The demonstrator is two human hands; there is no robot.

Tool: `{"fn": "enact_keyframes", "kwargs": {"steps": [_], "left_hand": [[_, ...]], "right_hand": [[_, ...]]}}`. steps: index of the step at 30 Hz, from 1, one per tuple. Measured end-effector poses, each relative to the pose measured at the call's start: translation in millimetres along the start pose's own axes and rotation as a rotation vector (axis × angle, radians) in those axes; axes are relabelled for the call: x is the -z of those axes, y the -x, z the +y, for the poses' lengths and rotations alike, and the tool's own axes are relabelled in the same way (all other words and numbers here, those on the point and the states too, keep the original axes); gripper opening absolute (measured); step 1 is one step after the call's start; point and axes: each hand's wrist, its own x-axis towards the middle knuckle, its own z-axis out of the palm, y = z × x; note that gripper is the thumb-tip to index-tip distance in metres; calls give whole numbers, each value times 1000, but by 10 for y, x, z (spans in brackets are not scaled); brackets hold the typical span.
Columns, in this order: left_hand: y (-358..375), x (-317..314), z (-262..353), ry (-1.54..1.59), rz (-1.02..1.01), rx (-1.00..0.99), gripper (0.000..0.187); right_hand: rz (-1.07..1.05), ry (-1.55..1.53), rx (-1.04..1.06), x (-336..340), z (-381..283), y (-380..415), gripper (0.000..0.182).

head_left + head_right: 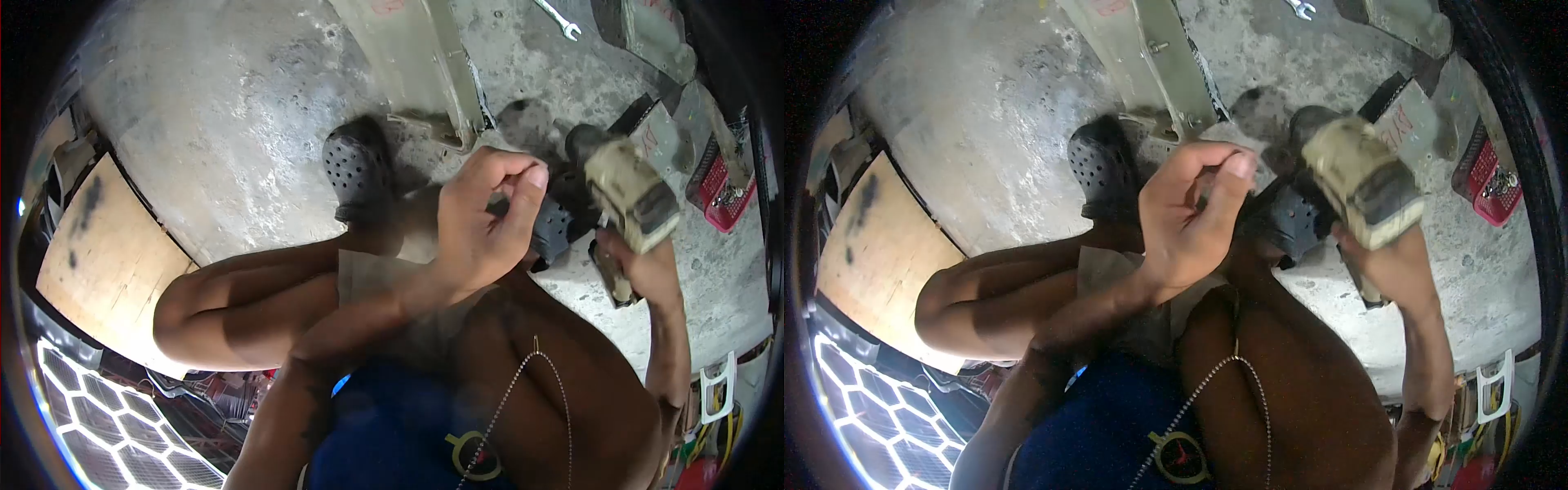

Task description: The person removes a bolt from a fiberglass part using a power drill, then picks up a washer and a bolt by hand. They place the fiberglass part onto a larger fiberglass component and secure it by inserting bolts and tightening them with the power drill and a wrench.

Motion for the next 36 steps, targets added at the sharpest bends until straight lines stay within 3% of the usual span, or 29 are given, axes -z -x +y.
{"fn": "enact_keyframes", "kwargs": {"steps": [1, 2, 4, 5, 6, 7, 9, 10, 13, 23, 29, 32, 36], "left_hand": [[-59, 31, 5, -97, 104, -168, 14], [-120, 65, 63, -193, 205, -326, 13], [-361, 237, 64, -211, 360, -282, 26], [-512, 329, 79, -415, 384, -330, 33], [-643, 405, 100, -617, 408, -385, 40], [-711, 447, 56, -621, 408, -392, 40], [-759, 521, -26, -473, 252, -120, 47], [-763, 503, 7, -475, 253, -126, 47], [-762, 436, 34, -458, 323, -116, 33], [-752, 445, -90, -451, 337, -212, 36], [-749, 454, -125, -469, 317, -237, 38], [-750, 493, -155, -482, 314, -259, 39], [-741, 481, -86, -610, 308, -301, 41]], "right_hand": [[-120, 98, 17, 26, -103, 1, 49], [-42, 9, 123, -53, -49, 11, 46], [-157, -210, -241, -13, -317, -123, 40], [-218, -397, -141, -50, -394, -232, 35], [-268, -362, -120, -20, -451, -333, 34], [-353, -544, -147, -23, -504, -456, 37], [-506, -815, -183, -64, -593, -696, 41], [-569, -906, -189, -83, -634, -804, 43], [-631, -909, -197, -116, -678, -993, 44], [-570, -717, -216, -36, -744, -1060, 51], [-611, -824, -367, -39, -708, -1107, 50], [-603, -763, -340, -166, -693, -1189, 49], [-621, -759, -358, -123, -641, -1257, 32]]}}
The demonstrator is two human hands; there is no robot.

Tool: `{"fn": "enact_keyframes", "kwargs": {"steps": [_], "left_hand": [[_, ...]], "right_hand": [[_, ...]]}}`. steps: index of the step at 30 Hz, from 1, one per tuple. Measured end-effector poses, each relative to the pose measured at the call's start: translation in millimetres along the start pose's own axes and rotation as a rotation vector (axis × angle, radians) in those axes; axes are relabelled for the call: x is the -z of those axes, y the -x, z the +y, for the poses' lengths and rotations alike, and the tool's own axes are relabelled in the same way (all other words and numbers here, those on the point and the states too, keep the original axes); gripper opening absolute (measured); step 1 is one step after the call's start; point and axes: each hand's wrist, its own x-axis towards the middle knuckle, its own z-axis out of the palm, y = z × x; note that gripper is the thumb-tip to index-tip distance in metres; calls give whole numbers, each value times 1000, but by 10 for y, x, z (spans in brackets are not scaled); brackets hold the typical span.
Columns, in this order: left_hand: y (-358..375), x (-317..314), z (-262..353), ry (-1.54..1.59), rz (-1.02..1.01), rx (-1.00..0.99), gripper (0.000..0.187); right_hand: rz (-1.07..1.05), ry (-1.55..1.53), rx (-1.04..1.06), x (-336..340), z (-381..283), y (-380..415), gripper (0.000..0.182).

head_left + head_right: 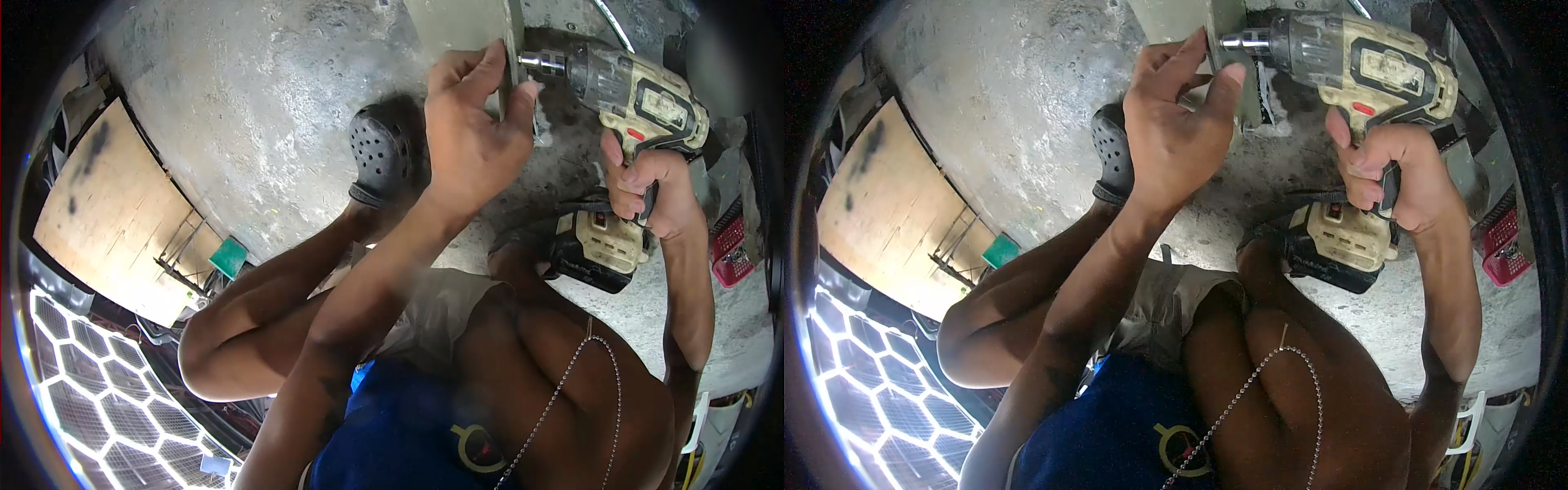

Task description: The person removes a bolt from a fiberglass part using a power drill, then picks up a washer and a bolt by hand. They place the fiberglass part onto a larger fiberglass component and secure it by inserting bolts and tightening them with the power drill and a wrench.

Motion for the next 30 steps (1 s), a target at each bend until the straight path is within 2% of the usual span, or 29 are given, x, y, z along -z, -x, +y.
{"fn": "enact_keyframes", "kwargs": {"steps": [1, 8, 11, 13, 16, 20, 22, 23, 27, 30], "left_hand": [[-10, 8, 3, -41, -1, -27, 42], [-8, 18, 10, -87, -3, -12, 43], [-4, 21, 10, -89, -6, -17, 42], [-8, 10, -31, -71, -5, -14, 42], [-7, -11, -80, -21, 16, -85, 41], [-1, -8, -27, -5, 10, 0, 40], [6, -5, -20, 3, 11, 24, 40], [13, -9, -27, 16, 21, 33, 40], [0, -12, -73, 96, 13, 55, 44], [-18, 21, -115, 116, 2, 7, 46]], "right_hand": [[-21, -21, -28, -37, -41, -8, 27], [-6, 90, -43, -52, -108, 11, 32], [90, 105, -53, -28, -91, 20, 28], [-68, 0, -67, -64, -116, 22, 25], [-73, -19, -55, -74, -76, 25, 25], [-78, 45, -2, -13, -40, 79, 27], [-72, -48, 0, 45, -27, 140, 29], [53, -94, 8, 60, 24, 169, 31], [142, 7, 56, 26, 57, 302, 40], [285, 38, 80, -70, 126, 353, 47]]}}
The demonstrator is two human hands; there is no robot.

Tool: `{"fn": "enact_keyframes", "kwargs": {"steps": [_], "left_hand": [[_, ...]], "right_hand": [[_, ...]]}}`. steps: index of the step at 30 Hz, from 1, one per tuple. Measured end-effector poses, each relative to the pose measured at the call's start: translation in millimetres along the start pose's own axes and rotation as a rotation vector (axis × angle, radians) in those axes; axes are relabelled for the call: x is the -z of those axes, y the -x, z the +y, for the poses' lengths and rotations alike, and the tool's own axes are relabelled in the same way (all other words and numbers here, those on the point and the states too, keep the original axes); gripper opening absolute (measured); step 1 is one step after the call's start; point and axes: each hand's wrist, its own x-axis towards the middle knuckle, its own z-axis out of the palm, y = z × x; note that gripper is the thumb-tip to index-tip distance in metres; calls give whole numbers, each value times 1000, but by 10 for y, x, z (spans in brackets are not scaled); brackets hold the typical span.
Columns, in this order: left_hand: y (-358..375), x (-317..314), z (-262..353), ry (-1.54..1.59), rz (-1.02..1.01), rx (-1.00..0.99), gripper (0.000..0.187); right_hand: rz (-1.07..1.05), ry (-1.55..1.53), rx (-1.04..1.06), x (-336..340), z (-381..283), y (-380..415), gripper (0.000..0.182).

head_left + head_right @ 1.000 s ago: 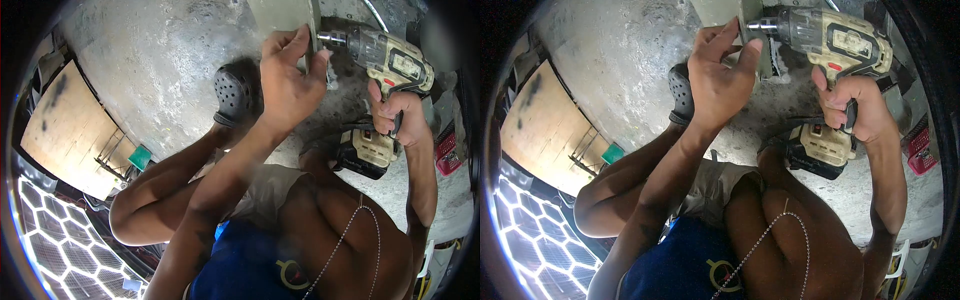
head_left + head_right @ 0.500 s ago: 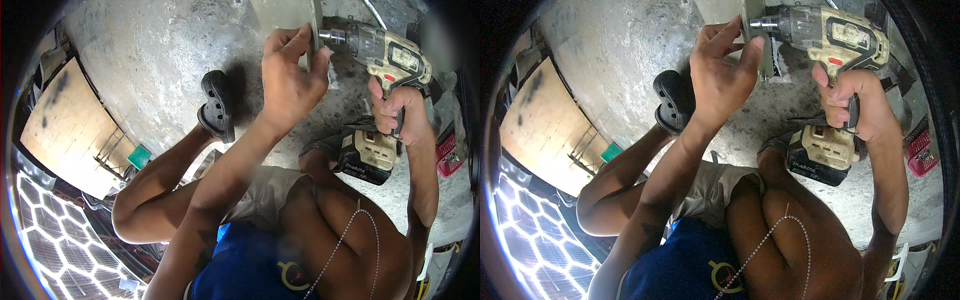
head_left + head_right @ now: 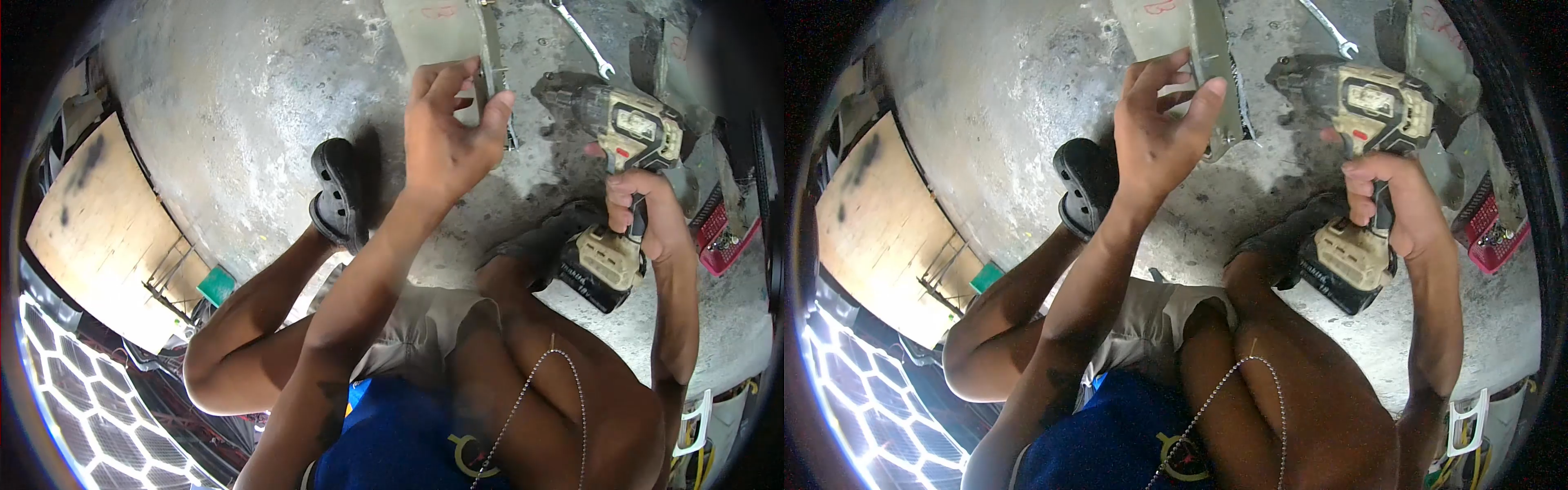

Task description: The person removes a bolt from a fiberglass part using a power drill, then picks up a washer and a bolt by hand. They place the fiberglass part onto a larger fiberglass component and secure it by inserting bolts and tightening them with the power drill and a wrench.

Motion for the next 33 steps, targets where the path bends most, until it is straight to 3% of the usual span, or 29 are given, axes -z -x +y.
{"fn": "enact_keyframes", "kwargs": {"steps": [10, 12, 14, 15, 17, 19, 21, 24, 28, 30, 31, 33], "left_hand": [[-267, 144, 122, -53, -76, 124, 52], [-440, 118, 162, -49, -37, 162, 54], [-642, 96, 203, -26, -138, -11, 51], [-651, 17, 18, -170, -105, -179, 48], [-669, 18, 5, -183, -98, -203, 47], [-675, 9, 21, -193, -98, -221, 47], [-668, 5, 67, 21, -82, -58, 49], [-632, -105, -29, -16, 21, 24, 49], [-653, -144, -108, -93, 47, -97, 51], [-628, -171, -64, 364, 50, 75, 53], [-625, -156, -82, 362, 51, 80, 53], [-623, -114, -118, -55, -10, -32, 48]], "right_hand": [[2, -79, 68, -168, -88, 148, 36], [-189, -158, 86, -145, -189, 16, 37], [-288, -204, 89, -143, -296, -166, 36], [-325, -211, 100, -151, -338, -244, 36], [-366, -217, 119, -167, -418, -405, 36], [-561, -287, 92, -174, -439, -542, 37], [-573, -290, 71, -193, -448, -629, 37], [-549, -262, 32, -226, -484, -677, 38], [-520, -172, 71, -188, -490, -631, 39], [-509, -158, 85, -145, -506, -615, 39], [-512, -169, 84, -114, -519, -613, 39], [-505, -195, 79, -100, -539, -631, 39]]}}
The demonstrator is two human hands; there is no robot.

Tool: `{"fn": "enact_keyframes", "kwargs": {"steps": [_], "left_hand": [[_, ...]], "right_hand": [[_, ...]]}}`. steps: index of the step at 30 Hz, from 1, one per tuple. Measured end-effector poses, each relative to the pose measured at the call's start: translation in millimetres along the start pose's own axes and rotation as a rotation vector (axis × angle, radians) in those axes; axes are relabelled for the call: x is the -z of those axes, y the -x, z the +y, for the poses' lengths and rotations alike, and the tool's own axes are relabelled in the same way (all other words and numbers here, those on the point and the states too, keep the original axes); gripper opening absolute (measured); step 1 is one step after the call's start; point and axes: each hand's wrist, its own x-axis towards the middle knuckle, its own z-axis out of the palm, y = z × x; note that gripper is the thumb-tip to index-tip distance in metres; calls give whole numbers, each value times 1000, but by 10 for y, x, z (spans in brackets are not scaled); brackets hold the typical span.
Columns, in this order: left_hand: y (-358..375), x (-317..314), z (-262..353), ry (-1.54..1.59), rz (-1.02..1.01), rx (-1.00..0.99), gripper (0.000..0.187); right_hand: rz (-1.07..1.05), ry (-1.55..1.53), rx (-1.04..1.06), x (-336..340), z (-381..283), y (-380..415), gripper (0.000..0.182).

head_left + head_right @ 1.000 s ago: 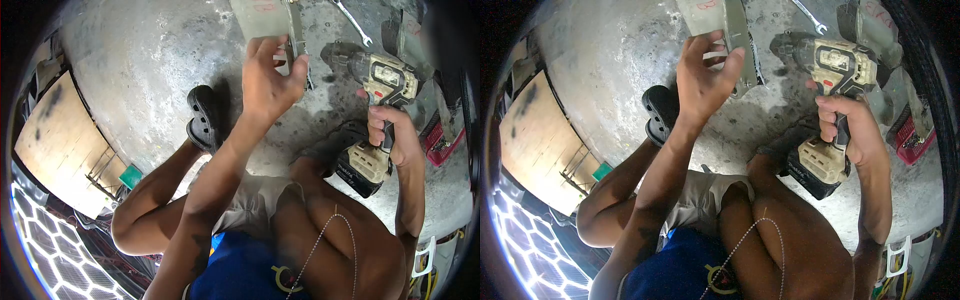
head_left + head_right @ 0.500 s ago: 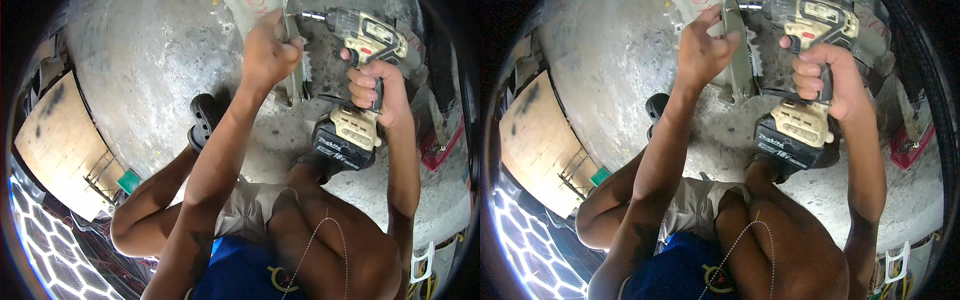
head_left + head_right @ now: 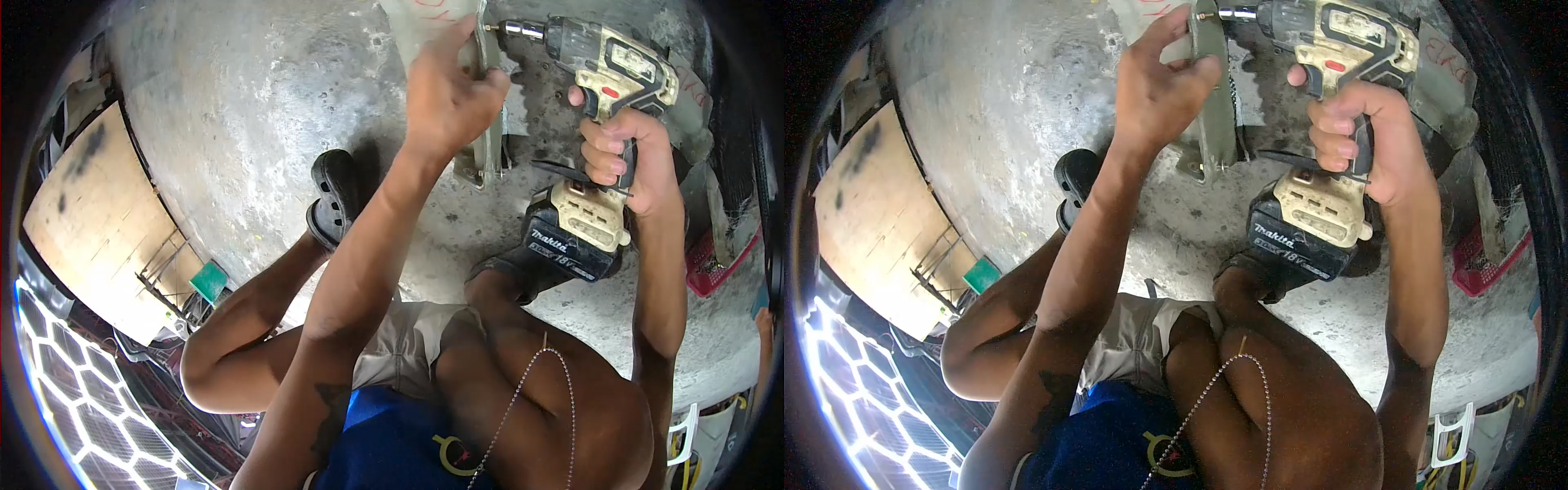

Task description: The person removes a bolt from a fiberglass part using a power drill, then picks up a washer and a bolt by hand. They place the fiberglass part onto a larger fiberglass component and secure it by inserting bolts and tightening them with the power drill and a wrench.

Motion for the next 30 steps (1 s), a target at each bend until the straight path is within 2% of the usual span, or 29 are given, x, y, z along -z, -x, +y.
{"fn": "enact_keyframes", "kwargs": {"steps": [1, 3, 4, 6, 10, 14, 16, 20, 22, 26, 28, 30], "left_hand": [[-12, 27, 50, 3, -4, 4, 48], [-53, 100, 203, 137, -151, 253, 51], [-28, 77, 141, 134, -150, 260, 51], [20, 34, -13, -67, -5, -43, 43], [-35, 60, 80, 74, -35, 127, 57], [-43, 1, 9, -42, 43, -5, 57], [-49, 17, 36, -20, 12, 64, 56], [-82, 75, 89, -87, -18, 41, 56], [-81, 95, 103, 38, -64, 164, 55], [-123, 60, 3, -30, -7, -2, 56], [-104, 92, 36, 7, -110, 146, 59], [-69, 74, 19, 27, -93, 130, 59]], "right_hand": [[5, -3, -2, -4, -12, -22, 39], [16, 39, -22, -21, -31, -93, 39], [-17, 24, -57, -15, -33, -138, 36], [-10, 56, -76, -12, -36, -194, 36], [49, 114, -119, 58, -87, -240, 27], [72, 63, -155, 74, -104, -251, 21], [87, 91, -130, 18, -99, -232, 22], [93, 109, -114, -14, -79, -203, 23], [105, 107, -99, -13, -78, -179, 24], [163, 96, -54, -49, -38, -72, 25], [178, 99, -59, -11, -30, 25, 26], [259, 101, -64, -17, 43, 160, 29]]}}
